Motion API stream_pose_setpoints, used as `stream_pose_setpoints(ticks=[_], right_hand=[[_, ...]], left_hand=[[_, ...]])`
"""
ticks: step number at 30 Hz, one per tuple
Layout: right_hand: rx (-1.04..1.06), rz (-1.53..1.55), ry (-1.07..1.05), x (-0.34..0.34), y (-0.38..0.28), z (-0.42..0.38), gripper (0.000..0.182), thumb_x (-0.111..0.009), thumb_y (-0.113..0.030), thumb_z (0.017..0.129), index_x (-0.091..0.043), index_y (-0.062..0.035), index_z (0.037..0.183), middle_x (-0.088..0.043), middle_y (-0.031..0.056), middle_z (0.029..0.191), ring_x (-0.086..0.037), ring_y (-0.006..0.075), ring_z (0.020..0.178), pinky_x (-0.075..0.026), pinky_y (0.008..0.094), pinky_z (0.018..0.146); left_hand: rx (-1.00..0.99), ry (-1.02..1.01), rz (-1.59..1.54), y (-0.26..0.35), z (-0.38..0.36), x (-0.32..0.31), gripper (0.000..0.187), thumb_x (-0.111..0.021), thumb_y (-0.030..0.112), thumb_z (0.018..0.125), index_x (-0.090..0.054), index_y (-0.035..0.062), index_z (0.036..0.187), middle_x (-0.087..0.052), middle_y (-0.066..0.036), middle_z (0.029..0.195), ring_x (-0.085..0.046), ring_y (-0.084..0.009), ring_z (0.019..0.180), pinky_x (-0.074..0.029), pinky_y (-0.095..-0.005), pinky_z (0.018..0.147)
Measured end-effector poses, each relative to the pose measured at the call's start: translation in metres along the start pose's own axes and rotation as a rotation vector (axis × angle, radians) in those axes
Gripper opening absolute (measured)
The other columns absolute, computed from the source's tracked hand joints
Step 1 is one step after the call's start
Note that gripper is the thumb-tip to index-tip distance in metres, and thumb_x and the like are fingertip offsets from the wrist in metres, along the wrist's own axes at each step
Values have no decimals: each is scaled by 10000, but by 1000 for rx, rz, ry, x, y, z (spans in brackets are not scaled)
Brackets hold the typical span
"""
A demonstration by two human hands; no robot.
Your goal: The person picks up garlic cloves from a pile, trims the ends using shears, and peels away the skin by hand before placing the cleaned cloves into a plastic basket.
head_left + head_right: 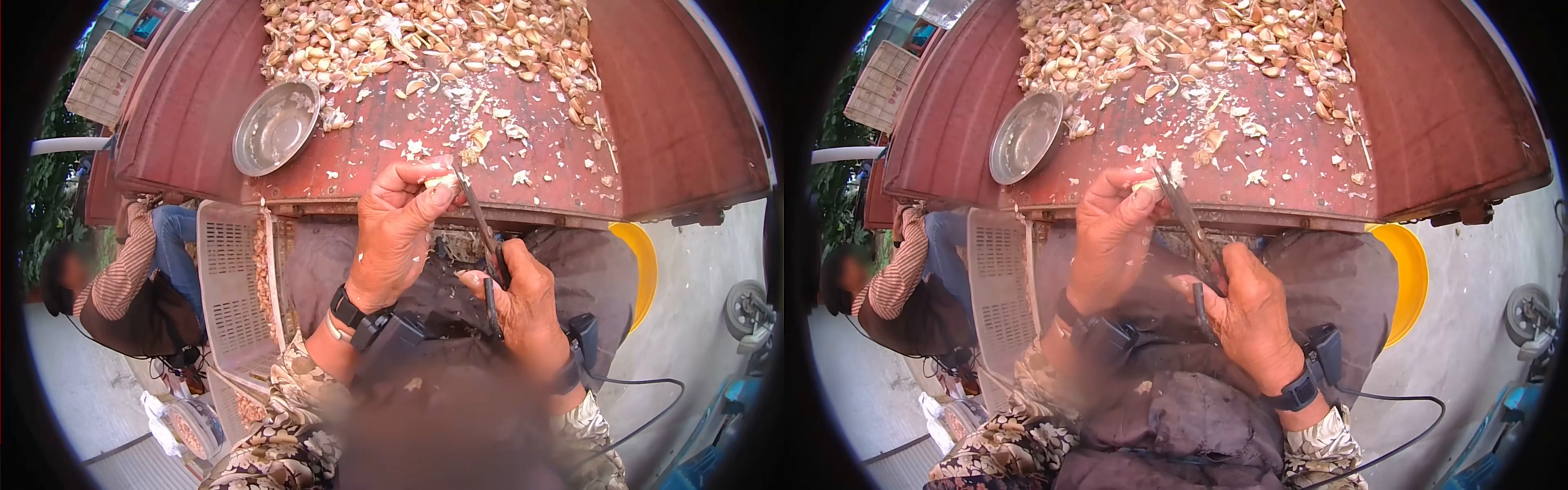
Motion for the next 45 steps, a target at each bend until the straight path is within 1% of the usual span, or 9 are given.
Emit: stream_pose_setpoints(ticks=[17, 20, 26, 30, 33, 36, 39, 42, 45], right_hand=[[-51, 67, -103, 2, 1, 0, 471, -715, -379, 791, -421, -11, 775, -453, 136, 661, -429, 326, 585, -399, 388, 543], [-42, 73, -72, 0, 3, -1, 476, -705, -376, 808, -407, -10, 748, -426, 129, 610, -415, 269, 547, -386, 376, 521], [-365, 594, -226, -3, 5, -2, 429, -602, -408, 903, -474, -39, 726, -455, 16, 551, -454, 79, 513, -377, 246, 437], [-357, 941, 21, -6, 27, 6, 441, -467, -428, 961, -524, -25, 793, -504, 23, 625, -480, 68, 508, -398, 206, 427], [-331, 869, -25, -6, 29, 7, 462, -447, -448, 960, -537, -14, 831, -514, 35, 644, -484, 72, 511, -403, 205, 432], [-341, 801, -47, -10, 28, 7, 410, -484, -413, 946, -541, -21, 838, -512, 15, 638, -473, 53, 509, -401, 192, 441], [-367, 801, -23, -11, 28, 7, 330, -499, -343, 942, -545, -32, 842, -513, -7, 638, -462, 29, 502, -395, 178, 437], [-427, 757, 7, -7, 26, 9, 313, -546, -321, 932, -537, -26, 829, -498, -15, 639, -435, 36, 530, -390, 200, 470], [-314, 516, 60, -10, 34, 10, 327, -623, -301, 899, -505, -17, 787, -472, 3, 624, -401, 62, 568, -384, 243, 508]], left_hand=[[-9, -16, -1, 2, -1, 3, 183, -652, 43, 854, -598, 10, 1026, -627, -100, 1027, -614, -151, 910, -511, -323, 846], [4, -13, -5, 2, 0, 1, 185, -654, 42, 853, -597, 6, 1025, -634, -97, 998, -615, -153, 904, -511, -313, 839], [82, -7, -111, 1, 5, 3, 170, -632, 54, 857, -589, 8, 1015, -630, -88, 978, -617, -176, 882, -496, -309, 825], [107, 71, -122, 28, 38, 26, 166, -589, 86, 861, -586, 18, 1012, -616, -68, 937, -613, -182, 879, -475, -307, 819], [42, 146, 143, 43, 79, 44, 245, -542, 88, 874, -560, 0, 1101, -588, -44, 881, -584, -190, 880, -456, -279, 790], [63, 175, 734, 40, 123, 48, 253, -601, 106, 842, -592, -11, 1066, -602, -36, 855, -589, -160, 818, -458, -260, 709], [-168, 94, 1491, 12, 165, 71, 227, -659, 120, 815, -624, -17, 993, -614, -31, 812, -580, -118, 734, -460, -259, 637], [-347, 125, 1620, 7, 169, 64, 210, -686, 154, 753, -638, -28, 847, -642, -156, 786, -606, -286, 713, -484, -345, 680], [-72, 40, 1095, 12, 147, 55, 146, -658, 127, 836, -628, 12, 921, -620, -33, 791, -559, -104, 690, -452, -231, 595]])
Point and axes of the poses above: each hand's wrist, its own z-axis towards the middle knuckle, its own x-axis out of the back of the hand, y = z × x, the point moved 1 cm from there along z, towards the middle knuckle
